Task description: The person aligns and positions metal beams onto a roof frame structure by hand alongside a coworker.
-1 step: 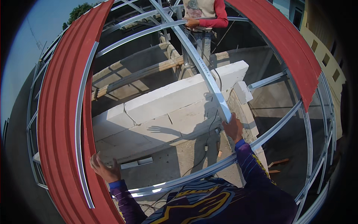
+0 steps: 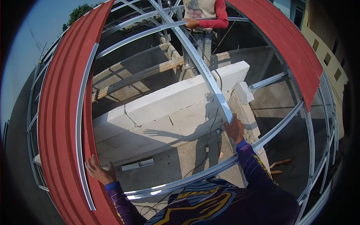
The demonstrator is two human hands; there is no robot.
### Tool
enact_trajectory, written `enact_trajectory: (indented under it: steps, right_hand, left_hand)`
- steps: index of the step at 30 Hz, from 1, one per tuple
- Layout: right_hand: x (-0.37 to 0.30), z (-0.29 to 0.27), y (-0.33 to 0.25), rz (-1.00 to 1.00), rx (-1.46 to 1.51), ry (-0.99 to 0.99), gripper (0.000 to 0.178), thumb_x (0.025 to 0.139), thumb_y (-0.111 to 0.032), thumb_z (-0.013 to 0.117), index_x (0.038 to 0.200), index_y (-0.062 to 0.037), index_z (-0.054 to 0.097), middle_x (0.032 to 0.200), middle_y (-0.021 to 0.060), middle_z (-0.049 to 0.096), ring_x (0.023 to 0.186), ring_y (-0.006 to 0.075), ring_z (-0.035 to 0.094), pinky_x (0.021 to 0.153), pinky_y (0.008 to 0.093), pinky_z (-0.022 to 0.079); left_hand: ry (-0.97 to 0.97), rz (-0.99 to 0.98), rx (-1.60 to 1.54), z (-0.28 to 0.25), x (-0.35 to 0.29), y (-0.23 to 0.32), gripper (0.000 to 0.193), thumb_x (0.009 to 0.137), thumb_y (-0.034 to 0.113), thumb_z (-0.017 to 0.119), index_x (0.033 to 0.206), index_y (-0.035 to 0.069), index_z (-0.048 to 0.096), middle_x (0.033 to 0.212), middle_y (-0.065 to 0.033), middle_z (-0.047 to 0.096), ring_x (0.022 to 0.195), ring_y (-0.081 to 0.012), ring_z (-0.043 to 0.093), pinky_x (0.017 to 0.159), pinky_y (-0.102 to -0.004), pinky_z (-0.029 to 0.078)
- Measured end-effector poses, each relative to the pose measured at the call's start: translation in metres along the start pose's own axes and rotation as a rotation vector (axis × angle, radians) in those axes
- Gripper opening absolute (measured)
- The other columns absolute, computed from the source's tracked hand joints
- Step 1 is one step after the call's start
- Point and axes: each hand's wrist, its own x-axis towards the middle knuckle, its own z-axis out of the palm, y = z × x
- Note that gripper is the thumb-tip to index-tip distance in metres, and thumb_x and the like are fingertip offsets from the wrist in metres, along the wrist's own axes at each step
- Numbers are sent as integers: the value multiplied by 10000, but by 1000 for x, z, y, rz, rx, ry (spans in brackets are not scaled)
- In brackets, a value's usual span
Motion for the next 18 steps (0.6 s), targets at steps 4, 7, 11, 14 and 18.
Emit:
enact_trajectory:
  steps: [4, 7, 11, 14, 18]
  right_hand:
    - [10, 13, 12, -26, -18, -14, 480, 770, -281, 689, 1119, -27, 479, 885, 258, 682, 863, 452, 661, 774, 520, 517]
    - [10, 5, 0, -4, -19, -27, 487, 770, -288, 687, 1123, -26, 478, 890, 257, 682, 865, 445, 663, 772, 516, 519]
    - [11, 6, -2, -13, -58, 3, 511, 762, -318, 709, 1100, -12, 479, 842, 273, 670, 834, 452, 662, 732, 509, 524]
    - [7, -1, 0, -2, -51, 24, 489, 770, -300, 691, 1108, -6, 493, 890, 259, 678, 862, 443, 662, 772, 511, 525]
    - [8, 2, -7, 10, -87, -15, 524, 772, -313, 708, 1129, 6, 493, 875, 287, 668, 861, 458, 658, 773, 517, 524]
  left_hand:
    - [-228, -364, 369, 21, 17, -65, 1119, 583, 343, 898, 1499, 279, 258, 1579, -44, 222, 1481, -308, 111, 1098, -701, 183]
    - [-421, -489, 357, 44, 16, -84, 1180, 557, 408, 907, 1512, 303, 221, 1604, -43, 153, 1494, -283, 59, 1080, -750, 140]
    - [-486, -506, 313, 52, 17, -89, 1023, 629, 408, 871, 1470, 327, 295, 1608, -14, 135, 1491, -277, 79, 1061, -751, 217]
    - [-486, -502, 312, 58, 17, -88, 937, 668, 390, 852, 1447, 321, 337, 1611, 1, 130, 1487, -282, 103, 1063, -727, 245]
    - [-419, -440, 362, 69, 8, -104, 877, 707, 394, 817, 1447, 310, 354, 1601, -31, 181, 1466, -307, 185, 1085, -634, 305]
